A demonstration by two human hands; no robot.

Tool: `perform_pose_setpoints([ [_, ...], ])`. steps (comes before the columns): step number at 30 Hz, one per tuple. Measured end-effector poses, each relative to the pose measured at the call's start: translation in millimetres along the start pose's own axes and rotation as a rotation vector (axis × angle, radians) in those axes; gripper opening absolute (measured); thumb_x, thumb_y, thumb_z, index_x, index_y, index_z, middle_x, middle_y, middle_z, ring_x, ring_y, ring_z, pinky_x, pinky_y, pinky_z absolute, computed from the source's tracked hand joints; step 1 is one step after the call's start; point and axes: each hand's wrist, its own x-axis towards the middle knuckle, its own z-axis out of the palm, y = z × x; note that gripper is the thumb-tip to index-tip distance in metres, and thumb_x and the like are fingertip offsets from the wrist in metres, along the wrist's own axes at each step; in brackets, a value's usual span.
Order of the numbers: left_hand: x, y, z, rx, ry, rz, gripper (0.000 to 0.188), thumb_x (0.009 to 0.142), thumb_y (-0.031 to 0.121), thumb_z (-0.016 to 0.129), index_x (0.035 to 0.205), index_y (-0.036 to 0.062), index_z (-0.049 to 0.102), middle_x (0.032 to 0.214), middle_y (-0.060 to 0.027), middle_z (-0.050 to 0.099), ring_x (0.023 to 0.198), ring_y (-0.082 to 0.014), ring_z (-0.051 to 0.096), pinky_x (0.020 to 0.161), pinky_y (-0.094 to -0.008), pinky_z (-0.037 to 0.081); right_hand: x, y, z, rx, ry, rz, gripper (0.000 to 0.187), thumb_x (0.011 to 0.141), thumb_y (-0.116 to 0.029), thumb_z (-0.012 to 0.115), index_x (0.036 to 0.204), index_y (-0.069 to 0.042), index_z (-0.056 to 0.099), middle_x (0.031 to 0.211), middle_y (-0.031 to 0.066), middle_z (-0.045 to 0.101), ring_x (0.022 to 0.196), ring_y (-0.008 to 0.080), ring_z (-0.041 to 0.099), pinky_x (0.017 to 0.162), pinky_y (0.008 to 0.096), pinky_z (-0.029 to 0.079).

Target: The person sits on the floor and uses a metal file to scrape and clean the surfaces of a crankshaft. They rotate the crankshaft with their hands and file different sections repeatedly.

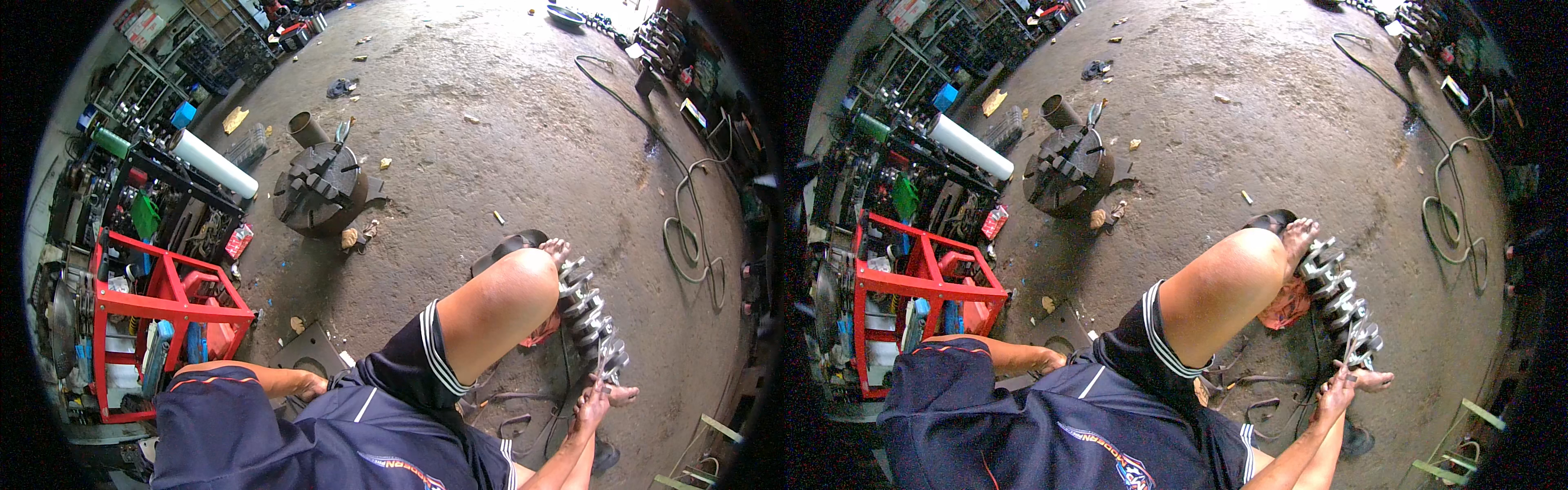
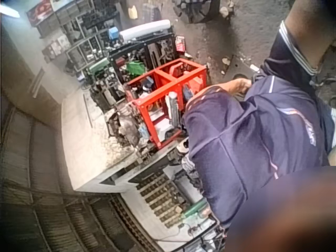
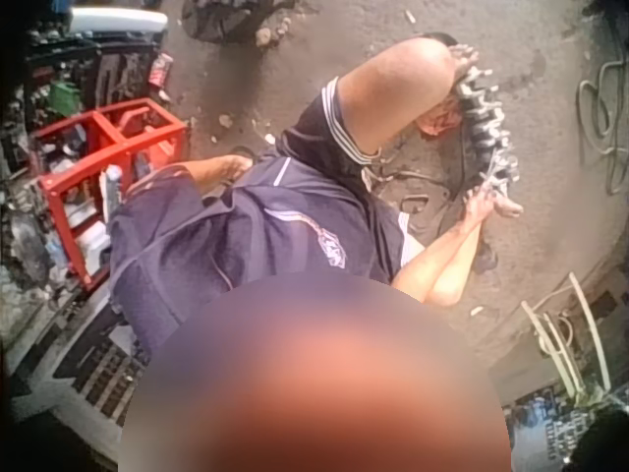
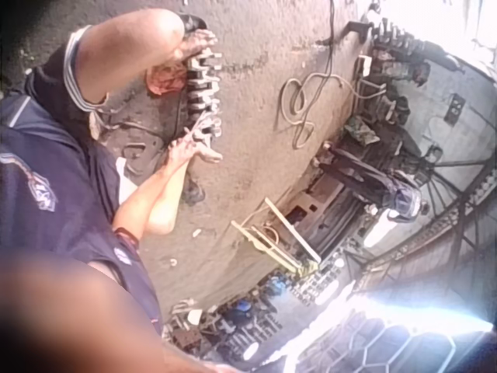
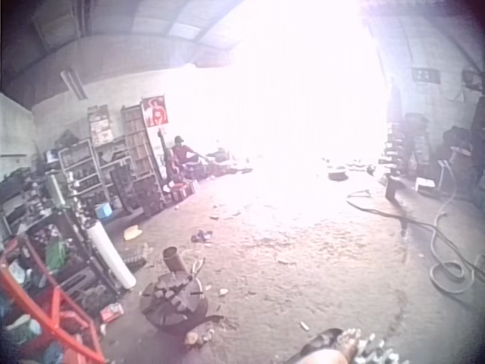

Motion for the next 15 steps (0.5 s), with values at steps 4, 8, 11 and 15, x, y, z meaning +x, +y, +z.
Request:
perform_pose_setpoints([
  [4, 0.8, -0.8, 0.0, 0.005, -0.004, 0.001, 0.040, 0.086, 0.048, 0.059, 0.099, 0.0107, 0.065, 0.097, -0.0141, 0.068, 0.092, -0.0269, 0.066, 0.080, -0.0450, 0.052, 1.3, 2.6, -0.1, -0.002, 0.004, 0.001, 0.028, 0.100, -0.035, 0.052, 0.109, -0.011, 0.064, 0.061, -0.0090, 0.033, 0.045, 0.0018, 0.032, 0.038, 0.0198, 0.023],
  [8, 1.7, -0.7, -0.1, 0.008, -0.002, -0.002, 0.040, 0.086, 0.048, 0.059, 0.099, 0.0105, 0.065, 0.098, -0.0142, 0.068, 0.092, -0.0269, 0.066, 0.081, -0.0448, 0.052, 4.8, 5.6, -2.7, -0.012, -0.008, 0.006, 0.028, 0.100, -0.034, 0.052, 0.110, -0.011, 0.064, 0.061, -0.0089, 0.033, 0.045, 0.0019, 0.032, 0.037, 0.0196, 0.023],
  [11, 1.9, 0.4, 0.4, 0.009, -0.002, -0.002, 0.040, 0.086, 0.048, 0.060, 0.100, 0.0105, 0.065, 0.098, -0.0142, 0.068, 0.092, -0.0269, 0.066, 0.081, -0.0447, 0.052, 4.6, 6.3, -3.4, -0.005, -0.019, 0.009, 0.028, 0.100, -0.034, 0.052, 0.110, -0.011, 0.064, 0.062, -0.0086, 0.033, 0.045, 0.0021, 0.032, 0.037, 0.0194, 0.023],
  [15, 2.1, 1.5, 0.8, 0.014, -0.003, -0.002, 0.041, 0.086, 0.048, 0.060, 0.100, 0.0104, 0.065, 0.099, -0.0143, 0.068, 0.092, -0.0268, 0.066, 0.081, -0.0445, 0.052, 1.2, 3.1, -1.6, 0.028, -0.015, 0.004, 0.028, 0.100, -0.034, 0.052, 0.110, -0.011, 0.064, 0.062, -0.0081, 0.033, 0.045, 0.0024, 0.033, 0.037, 0.0195, 0.024],
])
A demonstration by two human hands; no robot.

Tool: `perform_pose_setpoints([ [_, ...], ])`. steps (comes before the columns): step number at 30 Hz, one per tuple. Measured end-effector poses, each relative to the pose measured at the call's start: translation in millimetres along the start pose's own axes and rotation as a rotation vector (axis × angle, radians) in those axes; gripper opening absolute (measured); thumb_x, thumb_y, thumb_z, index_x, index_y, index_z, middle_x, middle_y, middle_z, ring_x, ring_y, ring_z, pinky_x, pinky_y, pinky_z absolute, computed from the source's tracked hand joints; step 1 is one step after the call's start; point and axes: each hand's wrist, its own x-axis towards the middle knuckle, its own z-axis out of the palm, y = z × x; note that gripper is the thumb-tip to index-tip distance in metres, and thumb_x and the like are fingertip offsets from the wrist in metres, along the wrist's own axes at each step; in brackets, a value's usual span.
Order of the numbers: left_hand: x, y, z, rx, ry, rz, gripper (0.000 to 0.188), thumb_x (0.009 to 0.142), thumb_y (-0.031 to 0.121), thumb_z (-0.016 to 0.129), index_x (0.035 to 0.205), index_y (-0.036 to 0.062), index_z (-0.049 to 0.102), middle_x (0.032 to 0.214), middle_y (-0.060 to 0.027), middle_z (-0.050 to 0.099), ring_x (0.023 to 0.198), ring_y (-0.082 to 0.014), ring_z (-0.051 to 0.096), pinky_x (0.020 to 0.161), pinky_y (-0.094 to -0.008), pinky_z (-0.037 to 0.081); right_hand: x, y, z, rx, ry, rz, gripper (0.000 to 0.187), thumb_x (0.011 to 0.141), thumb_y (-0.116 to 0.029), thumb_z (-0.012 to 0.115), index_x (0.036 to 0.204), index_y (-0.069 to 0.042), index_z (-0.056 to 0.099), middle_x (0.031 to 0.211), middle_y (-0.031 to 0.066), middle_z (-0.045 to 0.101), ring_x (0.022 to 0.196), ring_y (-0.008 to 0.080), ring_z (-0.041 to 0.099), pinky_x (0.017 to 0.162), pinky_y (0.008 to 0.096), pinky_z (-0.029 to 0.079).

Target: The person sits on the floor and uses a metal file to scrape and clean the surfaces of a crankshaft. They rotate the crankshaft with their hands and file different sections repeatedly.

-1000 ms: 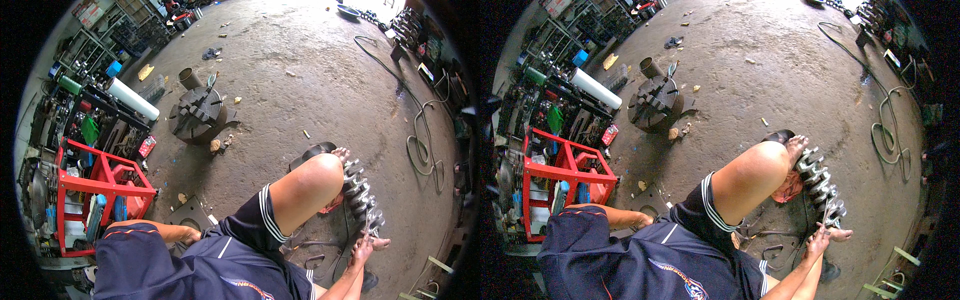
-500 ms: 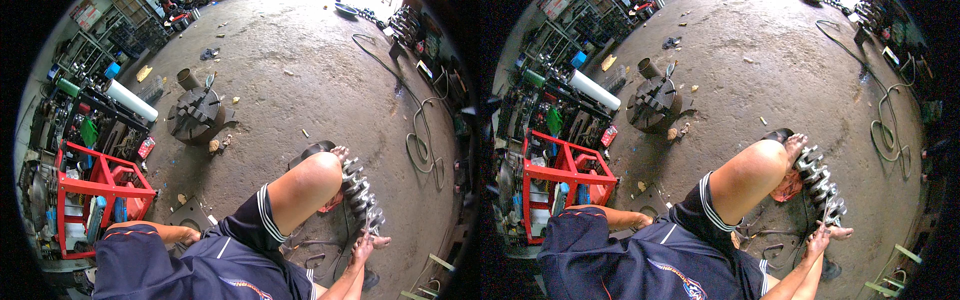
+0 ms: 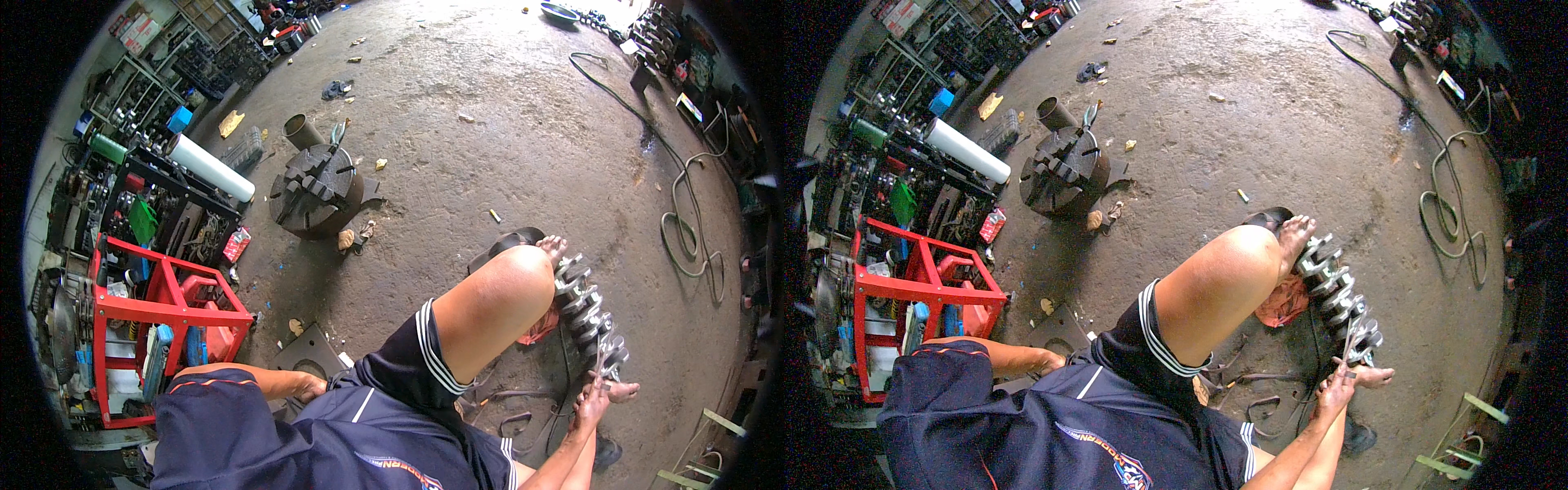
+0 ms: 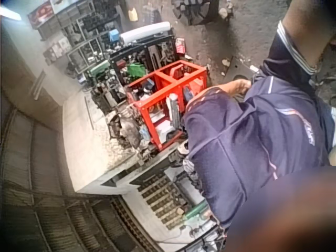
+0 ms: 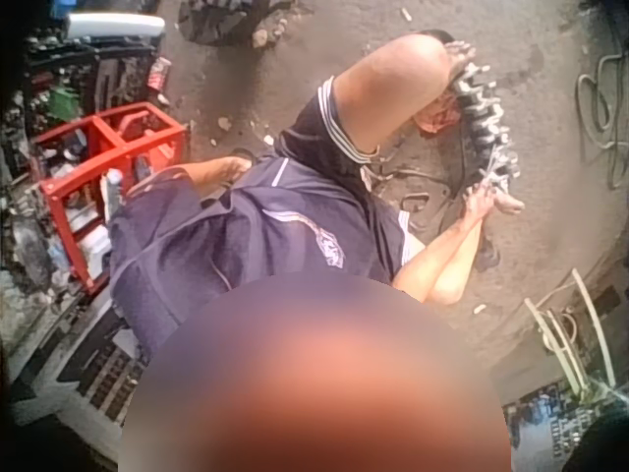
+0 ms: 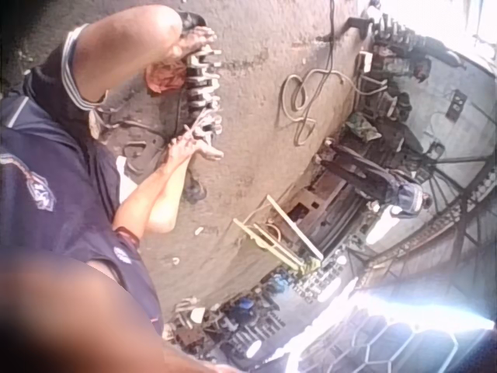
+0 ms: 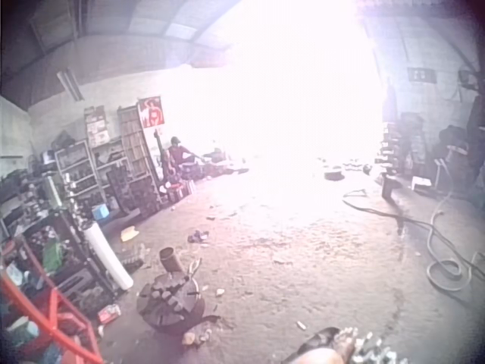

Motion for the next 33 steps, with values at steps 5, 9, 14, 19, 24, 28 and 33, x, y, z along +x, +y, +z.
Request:
perform_pose_setpoints([
  [5, 1.1, -0.9, -0.5, 0.004, 0.000, -0.003, 0.041, 0.085, 0.048, 0.060, 0.101, 0.0102, 0.065, 0.099, -0.0144, 0.068, 0.093, -0.0268, 0.066, 0.081, -0.0443, 0.052, -2.6, -3.6, 3.3, 0.004, 0.002, -0.011, 0.029, 0.100, -0.031, 0.051, 0.108, -0.007, 0.064, 0.060, -0.0086, 0.036, 0.044, 0.0021, 0.033, 0.036, 0.0195, 0.022],
  [9, 2.3, -1.6, -0.2, 0.008, -0.002, -0.002, 0.042, 0.085, 0.048, 0.060, 0.102, 0.0101, 0.065, 0.100, -0.0145, 0.068, 0.093, -0.0268, 0.066, 0.081, -0.0441, 0.052, 0.1, -0.8, 1.9, 0.002, 0.008, -0.010, 0.029, 0.100, -0.031, 0.051, 0.108, -0.007, 0.064, 0.060, -0.0087, 0.036, 0.044, 0.0020, 0.033, 0.036, 0.0194, 0.022],
  [14, 3.6, -2.4, 1.0, 0.009, -0.005, -0.002, 0.043, 0.085, 0.048, 0.060, 0.103, 0.0100, 0.066, 0.100, -0.0146, 0.068, 0.093, -0.0267, 0.066, 0.082, -0.0439, 0.052, 4.4, 3.7, -1.4, -0.004, 0.004, 0.000, 0.029, 0.100, -0.031, 0.051, 0.108, -0.007, 0.064, 0.060, -0.0089, 0.035, 0.044, 0.0017, 0.032, 0.036, 0.0192, 0.021],
  [19, 6.1, -4.0, 0.8, 0.011, -0.005, 0.000, 0.043, 0.085, 0.049, 0.060, 0.103, 0.0098, 0.066, 0.101, -0.0148, 0.068, 0.093, -0.0267, 0.066, 0.082, -0.0436, 0.052, 2.2, 2.4, -0.3, -0.014, 0.010, -0.016, 0.030, 0.100, -0.032, 0.050, 0.109, -0.007, 0.064, 0.060, -0.0089, 0.035, 0.044, 0.0015, 0.031, 0.036, 0.0192, 0.021],
  [24, 7.1, -4.9, -0.3, 0.021, -0.011, 0.003, 0.044, 0.085, 0.049, 0.060, 0.104, 0.0097, 0.066, 0.102, -0.0149, 0.068, 0.094, -0.0266, 0.066, 0.082, -0.0434, 0.052, -1.1, -0.9, 0.9, -0.034, 0.012, -0.033, 0.032, 0.100, -0.032, 0.050, 0.110, -0.006, 0.064, 0.061, -0.0089, 0.035, 0.044, 0.0013, 0.030, 0.036, 0.0192, 0.021],
  [28, 6.1, -5.0, -1.8, 0.029, -0.011, 0.002, 0.044, 0.085, 0.049, 0.061, 0.105, 0.0096, 0.066, 0.102, -0.0150, 0.068, 0.094, -0.0266, 0.066, 0.082, -0.0432, 0.052, -2.4, -2.1, 1.2, -0.042, 0.036, -0.016, 0.031, 0.100, -0.032, 0.051, 0.109, -0.006, 0.064, 0.062, -0.0089, 0.036, 0.044, 0.0013, 0.031, 0.036, 0.0192, 0.021],
  [33, 4.9, -2.7, -1.7, 0.038, -0.007, 0.003, 0.045, 0.085, 0.049, 0.061, 0.105, 0.0094, 0.066, 0.103, -0.0151, 0.068, 0.094, -0.0266, 0.066, 0.082, -0.0430, 0.052, -3.9, -4.2, 2.3, -0.032, 0.036, -0.017, 0.030, 0.100, -0.032, 0.051, 0.109, -0.006, 0.065, 0.062, -0.0090, 0.036, 0.045, 0.0013, 0.031, 0.037, 0.0190, 0.022],
])
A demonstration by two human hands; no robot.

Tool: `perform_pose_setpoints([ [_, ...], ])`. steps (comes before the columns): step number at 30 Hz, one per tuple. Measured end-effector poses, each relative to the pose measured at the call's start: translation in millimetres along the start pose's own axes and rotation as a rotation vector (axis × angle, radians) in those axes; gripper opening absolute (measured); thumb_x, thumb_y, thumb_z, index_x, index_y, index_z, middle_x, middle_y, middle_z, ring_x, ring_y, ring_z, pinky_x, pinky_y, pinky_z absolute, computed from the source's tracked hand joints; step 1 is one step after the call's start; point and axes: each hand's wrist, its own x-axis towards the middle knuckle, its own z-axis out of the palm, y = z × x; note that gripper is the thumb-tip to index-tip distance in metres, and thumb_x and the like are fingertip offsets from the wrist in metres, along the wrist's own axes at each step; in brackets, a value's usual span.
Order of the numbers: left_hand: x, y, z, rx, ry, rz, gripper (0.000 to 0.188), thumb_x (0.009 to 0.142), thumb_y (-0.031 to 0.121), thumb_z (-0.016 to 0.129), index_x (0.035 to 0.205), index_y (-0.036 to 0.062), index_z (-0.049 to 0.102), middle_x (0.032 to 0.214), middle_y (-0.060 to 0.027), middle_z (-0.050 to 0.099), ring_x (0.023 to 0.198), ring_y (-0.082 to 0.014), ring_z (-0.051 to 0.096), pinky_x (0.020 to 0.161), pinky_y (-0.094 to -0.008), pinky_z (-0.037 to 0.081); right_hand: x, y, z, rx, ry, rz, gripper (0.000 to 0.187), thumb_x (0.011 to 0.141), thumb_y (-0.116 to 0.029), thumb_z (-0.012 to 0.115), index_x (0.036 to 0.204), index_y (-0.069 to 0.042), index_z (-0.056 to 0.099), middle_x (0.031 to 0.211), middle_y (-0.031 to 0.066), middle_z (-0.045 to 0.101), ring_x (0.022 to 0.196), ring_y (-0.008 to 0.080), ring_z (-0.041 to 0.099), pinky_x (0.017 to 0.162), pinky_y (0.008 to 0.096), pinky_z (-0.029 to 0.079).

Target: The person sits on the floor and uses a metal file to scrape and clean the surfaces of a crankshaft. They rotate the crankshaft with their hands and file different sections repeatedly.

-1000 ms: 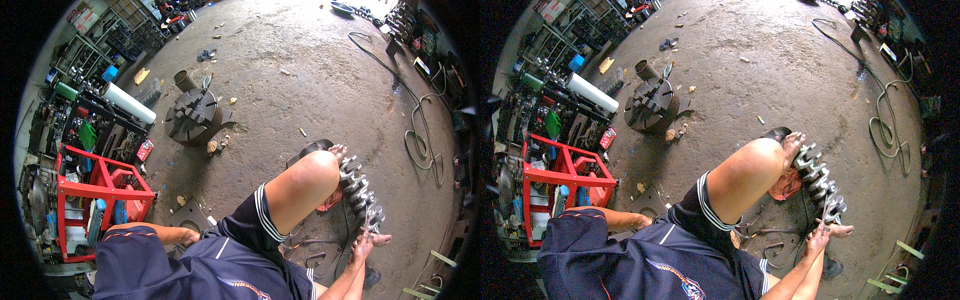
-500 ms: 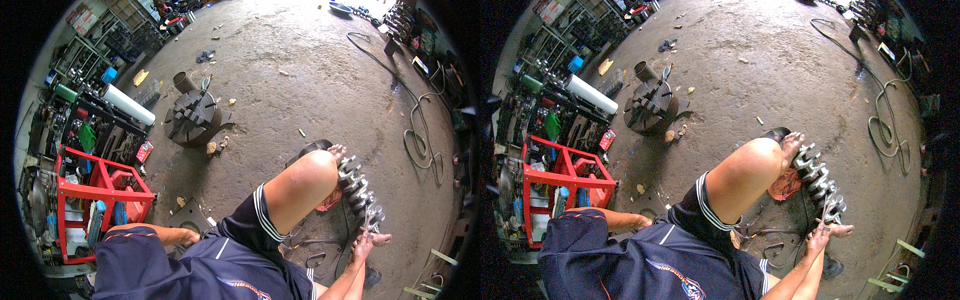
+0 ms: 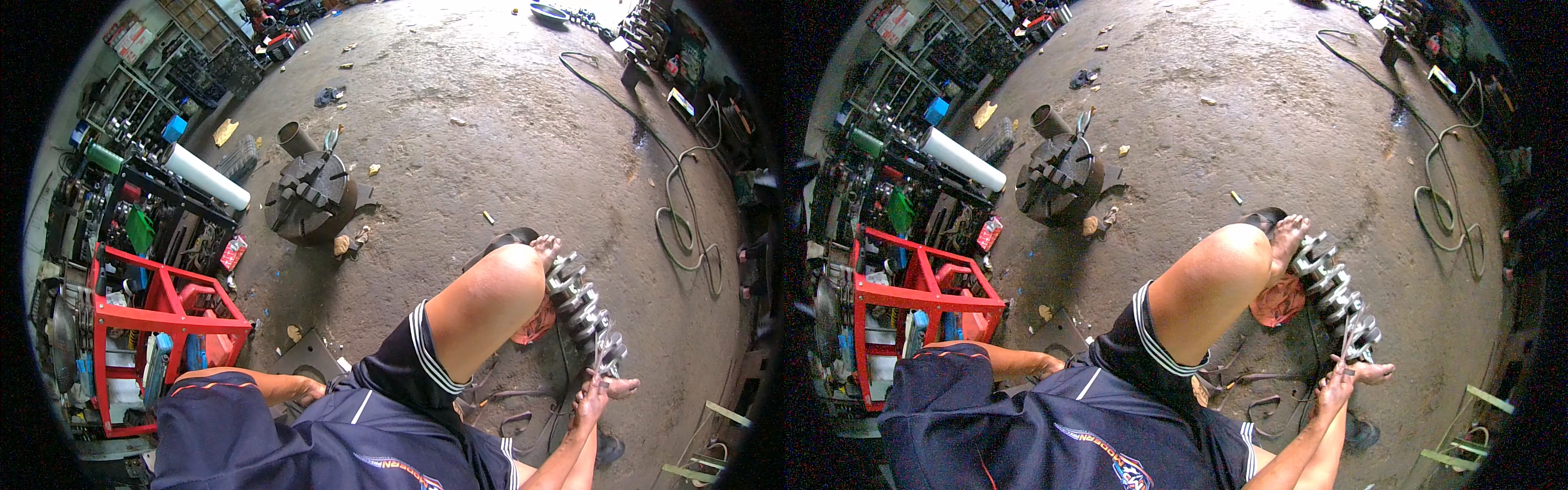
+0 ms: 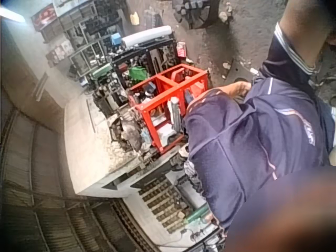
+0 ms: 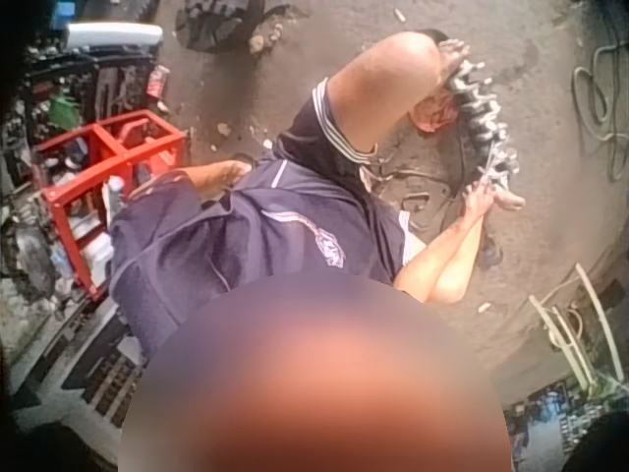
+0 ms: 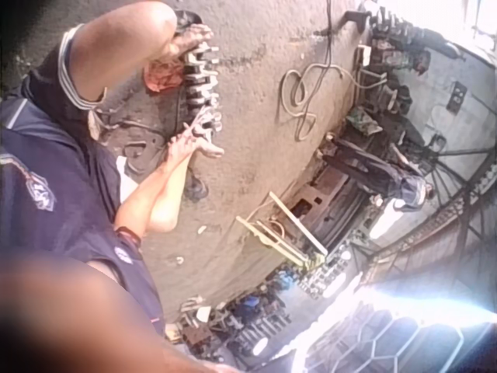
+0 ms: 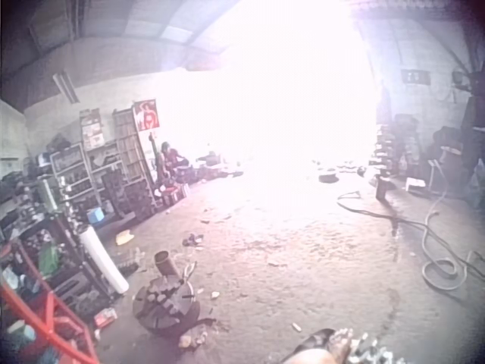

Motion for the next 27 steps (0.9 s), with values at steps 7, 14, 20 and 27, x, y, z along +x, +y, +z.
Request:
perform_pose_setpoints([
  [7, -0.5, 1.1, 0.6, 0.005, 0.010, 0.002, 0.046, 0.085, 0.049, 0.061, 0.107, 0.0092, 0.067, 0.103, -0.0152, 0.068, 0.095, -0.0265, 0.066, 0.083, -0.0427, 0.052, 1.0, 3.3, -1.6, -0.010, 0.002, -0.010, 0.030, 0.100, -0.032, 0.051, 0.109, -0.006, 0.064, 0.062, -0.0093, 0.035, 0.045, 0.0013, 0.031, 0.037, 0.0185, 0.023],
  [14, -7.1, 2.6, -5.6, 0.021, 0.024, -0.015, 0.047, 0.085, 0.049, 0.061, 0.108, 0.0091, 0.067, 0.104, -0.0154, 0.069, 0.095, -0.0265, 0.066, 0.083, -0.0424, 0.052, 4.2, 6.2, -2.2, -0.023, -0.057, -0.069, 0.032, 0.100, -0.035, 0.051, 0.111, -0.007, 0.065, 0.062, -0.0088, 0.033, 0.045, 0.0019, 0.032, 0.036, 0.0190, 0.024],
  [20, -4.9, -1.4, -5.2, 0.015, 0.030, -0.016, 0.048, 0.084, 0.050, 0.061, 0.108, 0.0089, 0.067, 0.105, -0.0156, 0.069, 0.096, -0.0264, 0.067, 0.083, -0.0421, 0.052, -3.0, -1.6, 0.6, -0.001, -0.030, -0.009, 0.032, 0.100, -0.034, 0.050, 0.111, -0.007, 0.065, 0.063, -0.0090, 0.033, 0.046, 0.0019, 0.032, 0.037, 0.0190, 0.025],
  [27, -9.2, 3.1, -9.0, 0.023, 0.037, -0.011, 0.049, 0.084, 0.050, 0.062, 0.110, 0.0087, 0.067, 0.106, -0.0157, 0.069, 0.096, -0.0264, 0.067, 0.084, -0.0418, 0.052, -1.1, -0.2, -2.1, 0.010, -0.075, -0.033, 0.033, 0.100, -0.035, 0.050, 0.111, -0.009, 0.065, 0.064, -0.0089, 0.034, 0.047, 0.0020, 0.033, 0.037, 0.0189, 0.025],
])
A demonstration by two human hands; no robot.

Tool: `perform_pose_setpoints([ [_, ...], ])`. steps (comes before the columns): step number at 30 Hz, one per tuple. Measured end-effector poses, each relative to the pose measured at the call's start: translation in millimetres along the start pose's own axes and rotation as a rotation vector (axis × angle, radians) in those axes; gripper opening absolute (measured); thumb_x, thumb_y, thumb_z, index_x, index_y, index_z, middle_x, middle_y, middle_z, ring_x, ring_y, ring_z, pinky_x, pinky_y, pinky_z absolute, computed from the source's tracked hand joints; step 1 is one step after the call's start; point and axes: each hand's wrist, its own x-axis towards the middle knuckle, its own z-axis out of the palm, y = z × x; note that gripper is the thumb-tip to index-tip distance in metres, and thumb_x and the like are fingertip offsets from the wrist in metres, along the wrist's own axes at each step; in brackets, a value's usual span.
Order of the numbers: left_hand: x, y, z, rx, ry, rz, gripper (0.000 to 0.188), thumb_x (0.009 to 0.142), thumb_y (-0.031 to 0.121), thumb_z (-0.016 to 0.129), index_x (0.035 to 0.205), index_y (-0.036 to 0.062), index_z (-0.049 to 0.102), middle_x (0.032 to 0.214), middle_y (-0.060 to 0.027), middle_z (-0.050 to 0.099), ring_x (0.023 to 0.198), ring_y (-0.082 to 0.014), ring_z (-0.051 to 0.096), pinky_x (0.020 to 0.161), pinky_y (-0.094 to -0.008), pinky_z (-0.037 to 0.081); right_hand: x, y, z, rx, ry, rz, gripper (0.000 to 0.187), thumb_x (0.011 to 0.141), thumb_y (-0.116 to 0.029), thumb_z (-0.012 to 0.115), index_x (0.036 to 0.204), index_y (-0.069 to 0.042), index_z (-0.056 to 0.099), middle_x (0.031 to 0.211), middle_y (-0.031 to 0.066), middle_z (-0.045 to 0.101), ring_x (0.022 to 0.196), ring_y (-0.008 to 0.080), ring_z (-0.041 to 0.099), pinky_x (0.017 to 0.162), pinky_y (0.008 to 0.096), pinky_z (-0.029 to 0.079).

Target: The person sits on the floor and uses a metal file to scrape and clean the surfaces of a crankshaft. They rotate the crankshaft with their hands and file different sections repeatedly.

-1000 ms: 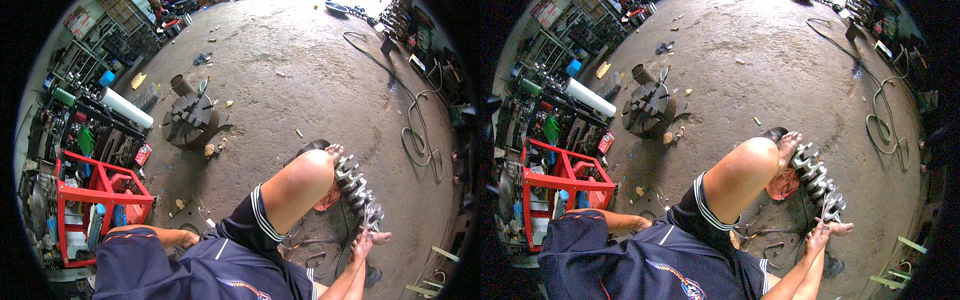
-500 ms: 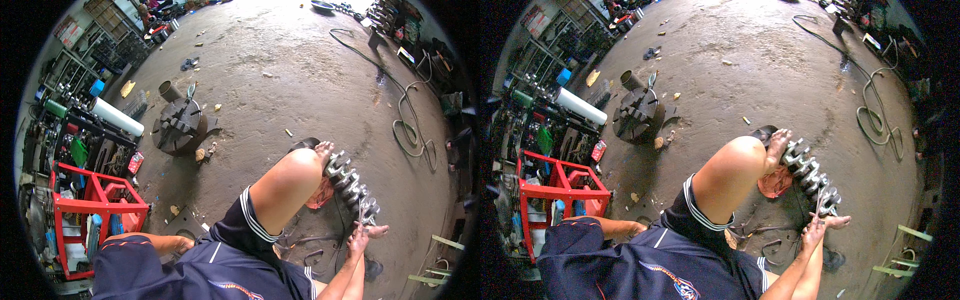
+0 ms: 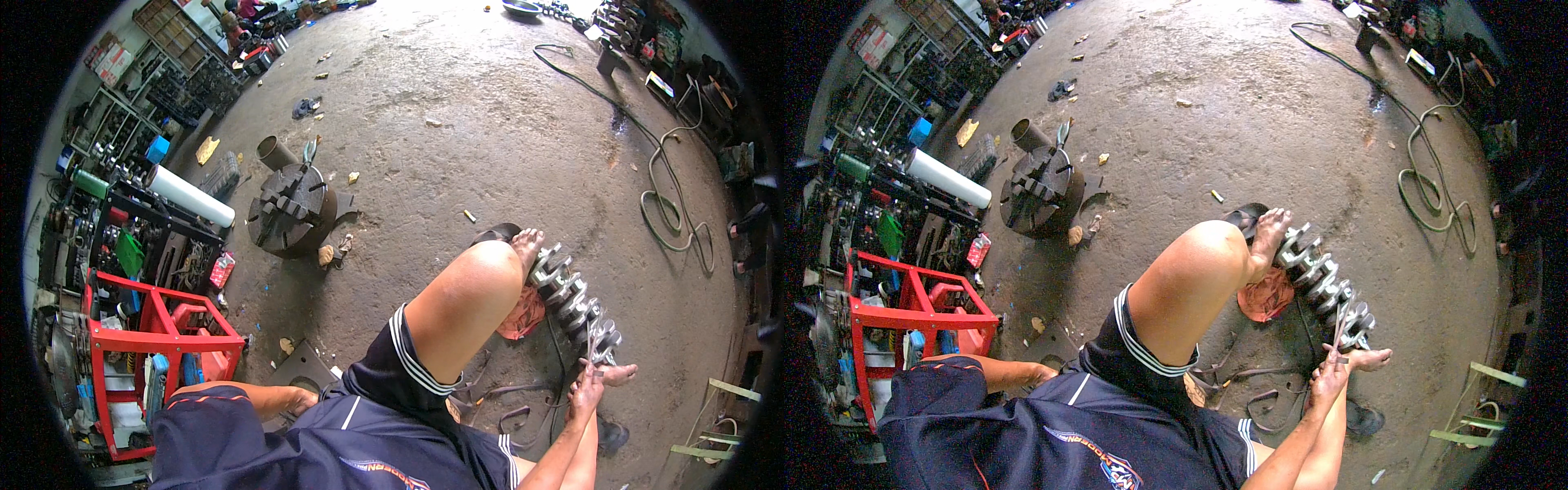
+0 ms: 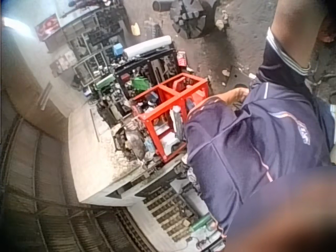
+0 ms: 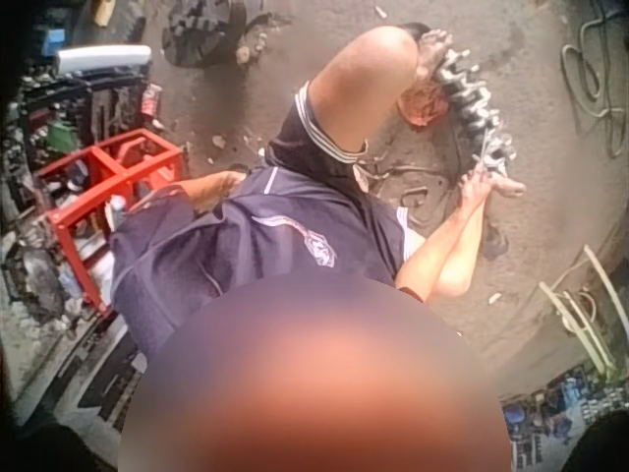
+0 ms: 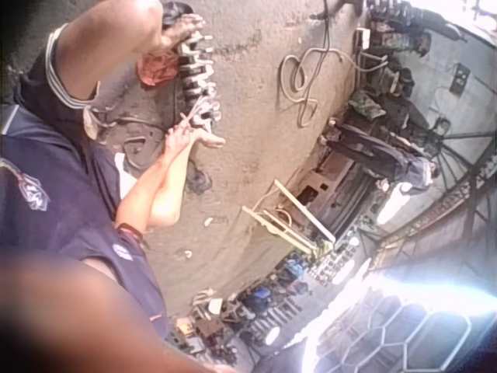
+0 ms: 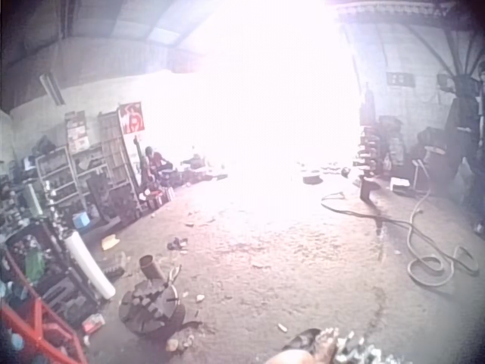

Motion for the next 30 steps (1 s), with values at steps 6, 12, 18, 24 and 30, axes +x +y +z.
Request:
perform_pose_setpoints([
  [6, 8.2, -4.2, 2.0, 0.009, 0.005, 0.004, 0.049, 0.084, 0.050, 0.062, 0.110, 0.0085, 0.068, 0.107, -0.0159, 0.069, 0.096, -0.0263, 0.067, 0.084, -0.0415, 0.052, 0.7, 1.4, -0.3, 0.002, -0.005, -0.004, 0.032, 0.100, -0.035, 0.050, 0.111, -0.009, 0.066, 0.063, -0.0088, 0.034, 0.047, 0.0020, 0.034, 0.037, 0.0188, 0.025],
  [12, 1.8, 4.3, -3.3, 0.020, 0.010, 0.006, 0.050, 0.084, 0.050, 0.062, 0.111, 0.0084, 0.068, 0.107, -0.0160, 0.069, 0.097, -0.0263, 0.067, 0.084, -0.0413, 0.052, -4.8, -7.0, 5.5, 0.000, 0.018, -0.012, 0.031, 0.100, -0.034, 0.050, 0.110, -0.009, 0.065, 0.062, -0.0090, 0.033, 0.047, 0.0016, 0.033, 0.037, 0.0186, 0.025],
  [18, 21.0, -1.7, -3.7, 0.058, 0.012, 0.016, 0.051, 0.084, 0.050, 0.062, 0.112, 0.0082, 0.068, 0.108, -0.0161, 0.069, 0.097, -0.0262, 0.067, 0.084, -0.0410, 0.052, -3.9, -4.7, 4.6, -0.018, 0.035, 0.005, 0.029, 0.100, -0.033, 0.050, 0.111, -0.010, 0.065, 0.062, -0.0093, 0.032, 0.046, 0.0016, 0.032, 0.037, 0.0187, 0.025],
  [24, -9.4, 35.4, -39.5, 0.279, 0.031, 0.088, 0.052, 0.084, 0.050, 0.062, 0.113, 0.0080, 0.068, 0.109, -0.0163, 0.069, 0.097, -0.0262, 0.067, 0.085, -0.0407, 0.052, 8.2, 11.1, -4.2, 0.037, 0.010, 0.041, 0.030, 0.101, -0.032, 0.049, 0.114, -0.011, 0.065, 0.061, -0.0089, 0.036, 0.045, 0.0020, 0.036, 0.037, 0.0190, 0.026],
  [30, -246.7, 252.4, -122.0, 0.040, 1.361, 0.907, 0.023, 0.089, 0.017, 0.055, 0.103, 0.0029, 0.065, 0.084, -0.0107, 0.066, 0.073, -0.0214, 0.062, 0.069, -0.0357, 0.050, -3.2, 26.1, 4.7, -0.232, 0.083, -0.181, 0.031, 0.099, -0.034, 0.051, 0.109, -0.010, 0.070, 0.073, 0.0054, 0.060, 0.064, 0.0125, 0.052, 0.057, 0.0305, 0.042],
])
